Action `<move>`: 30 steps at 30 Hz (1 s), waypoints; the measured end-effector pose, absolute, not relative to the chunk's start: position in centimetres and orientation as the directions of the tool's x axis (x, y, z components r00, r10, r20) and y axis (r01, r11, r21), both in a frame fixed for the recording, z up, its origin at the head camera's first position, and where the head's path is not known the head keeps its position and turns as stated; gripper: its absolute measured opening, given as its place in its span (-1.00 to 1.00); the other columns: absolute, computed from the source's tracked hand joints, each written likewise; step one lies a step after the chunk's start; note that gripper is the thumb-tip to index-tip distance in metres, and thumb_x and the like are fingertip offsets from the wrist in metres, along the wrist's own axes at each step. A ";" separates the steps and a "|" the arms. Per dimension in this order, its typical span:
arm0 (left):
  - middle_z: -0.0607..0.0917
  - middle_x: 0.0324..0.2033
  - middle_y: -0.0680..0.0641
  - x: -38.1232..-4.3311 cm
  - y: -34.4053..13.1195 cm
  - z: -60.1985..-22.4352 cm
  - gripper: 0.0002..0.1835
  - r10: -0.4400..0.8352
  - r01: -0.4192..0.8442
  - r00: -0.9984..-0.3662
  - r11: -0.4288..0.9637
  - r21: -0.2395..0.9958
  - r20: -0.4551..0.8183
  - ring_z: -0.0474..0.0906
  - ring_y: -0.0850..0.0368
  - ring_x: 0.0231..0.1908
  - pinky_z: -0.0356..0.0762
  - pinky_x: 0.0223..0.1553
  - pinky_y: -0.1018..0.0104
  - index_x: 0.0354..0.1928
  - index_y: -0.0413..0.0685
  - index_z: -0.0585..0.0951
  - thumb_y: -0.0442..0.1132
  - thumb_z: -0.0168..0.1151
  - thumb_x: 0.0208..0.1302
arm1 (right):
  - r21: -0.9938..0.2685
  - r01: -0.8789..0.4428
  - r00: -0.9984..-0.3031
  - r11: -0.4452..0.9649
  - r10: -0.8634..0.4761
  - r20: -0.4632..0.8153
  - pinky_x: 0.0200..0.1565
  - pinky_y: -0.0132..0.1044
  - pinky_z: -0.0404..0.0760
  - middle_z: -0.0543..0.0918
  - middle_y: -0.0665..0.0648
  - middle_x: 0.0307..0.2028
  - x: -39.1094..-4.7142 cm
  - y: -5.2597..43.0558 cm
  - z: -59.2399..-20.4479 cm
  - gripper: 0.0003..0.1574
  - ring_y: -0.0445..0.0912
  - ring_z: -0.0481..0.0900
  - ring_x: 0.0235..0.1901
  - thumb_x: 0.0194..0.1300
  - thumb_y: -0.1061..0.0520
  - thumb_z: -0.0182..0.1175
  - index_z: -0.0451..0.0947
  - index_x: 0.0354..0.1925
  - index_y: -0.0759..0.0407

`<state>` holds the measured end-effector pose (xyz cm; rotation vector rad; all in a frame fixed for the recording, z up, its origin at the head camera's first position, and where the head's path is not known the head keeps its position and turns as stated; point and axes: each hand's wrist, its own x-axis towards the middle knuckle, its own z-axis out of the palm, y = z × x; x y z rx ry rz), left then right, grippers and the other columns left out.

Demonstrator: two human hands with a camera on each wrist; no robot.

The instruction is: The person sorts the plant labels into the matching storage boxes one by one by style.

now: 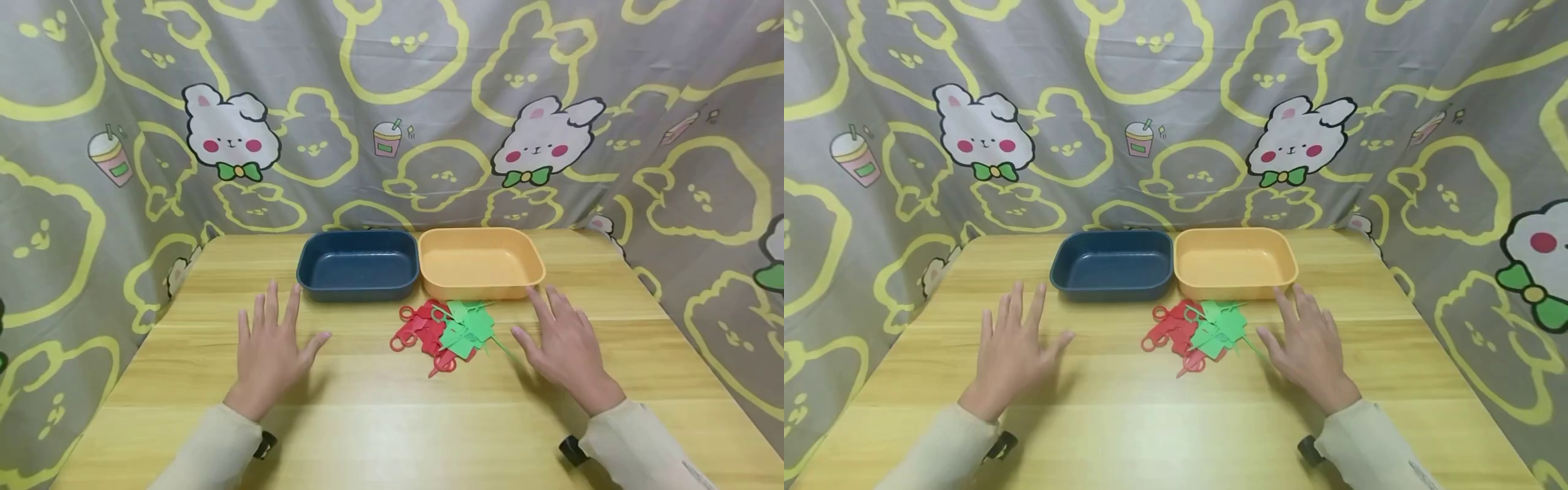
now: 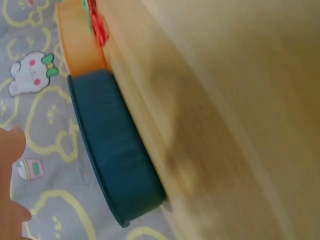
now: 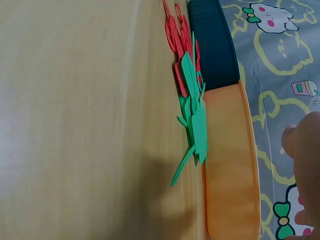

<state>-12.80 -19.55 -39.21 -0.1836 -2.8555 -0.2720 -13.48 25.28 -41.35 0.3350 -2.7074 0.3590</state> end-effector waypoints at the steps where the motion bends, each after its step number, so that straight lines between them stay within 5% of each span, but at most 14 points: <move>1: -0.09 0.46 -0.39 -13.3 -19.7 -39.1 -0.01 0.096 0.149 -0.959 0.971 0.188 0.266 -0.08 -0.43 0.38 -0.32 0.30 -0.36 0.53 -0.05 0.00 0.41 -0.01 0.26 | -0.201 -0.289 -0.894 0.936 -0.189 0.405 0.13 0.39 0.16 0.22 0.52 0.30 -13.8 25.2 -41.3 -0.13 0.40 0.22 0.24 0.33 -0.20 0.13 0.16 0.43 0.17; 8: -0.09 0.45 -0.42 -16.3 -20.6 -38.9 0.04 0.066 0.122 -0.982 0.935 0.333 0.176 0.02 -0.46 0.34 -0.17 0.29 -0.36 0.53 -0.11 -0.11 0.38 0.01 0.28 | -0.235 -0.347 -0.901 0.908 -0.253 0.353 0.02 0.31 0.37 0.33 0.50 0.26 -15.7 24.4 -41.3 -0.16 0.42 0.38 0.12 0.36 -0.13 0.14 0.17 0.40 0.28; 15: 0.19 0.36 -0.41 -18.4 -20.8 -39.4 0.00 0.057 0.136 -0.981 0.882 0.451 0.184 0.23 -0.48 0.23 0.22 0.15 -0.33 0.51 -0.11 0.02 0.38 0.04 0.26 | -0.352 -0.333 -0.936 0.875 -0.261 0.236 -0.09 0.20 0.50 0.59 0.39 -0.05 -17.1 23.7 -42.2 -0.36 0.29 0.56 -0.07 0.36 -0.05 0.18 0.37 0.21 0.34; 24: 0.22 0.34 -0.43 -20.7 -20.3 -39.9 -0.05 0.033 0.083 -0.994 0.840 0.537 0.102 0.12 -0.40 0.31 0.13 0.25 -0.27 0.47 -0.14 0.13 0.35 0.10 0.26 | -0.394 -0.294 -0.956 0.871 -0.276 0.102 -0.18 0.07 0.55 0.59 0.23 -0.25 -18.2 22.3 -43.0 -0.41 0.10 0.54 -0.23 0.29 -0.06 0.26 0.49 0.06 0.38; 30: 0.32 0.28 -0.42 -21.1 -20.1 -40.2 -0.14 0.001 0.058 -0.995 0.826 0.561 0.100 0.20 -0.37 0.28 0.18 0.24 -0.22 0.38 -0.22 0.25 0.25 0.18 0.26 | -0.365 -0.285 -0.957 0.886 -0.287 0.052 -0.03 0.13 0.50 0.58 0.31 -0.12 -18.2 21.8 -43.4 -0.26 0.20 0.52 -0.08 0.25 -0.13 0.29 0.46 0.10 0.45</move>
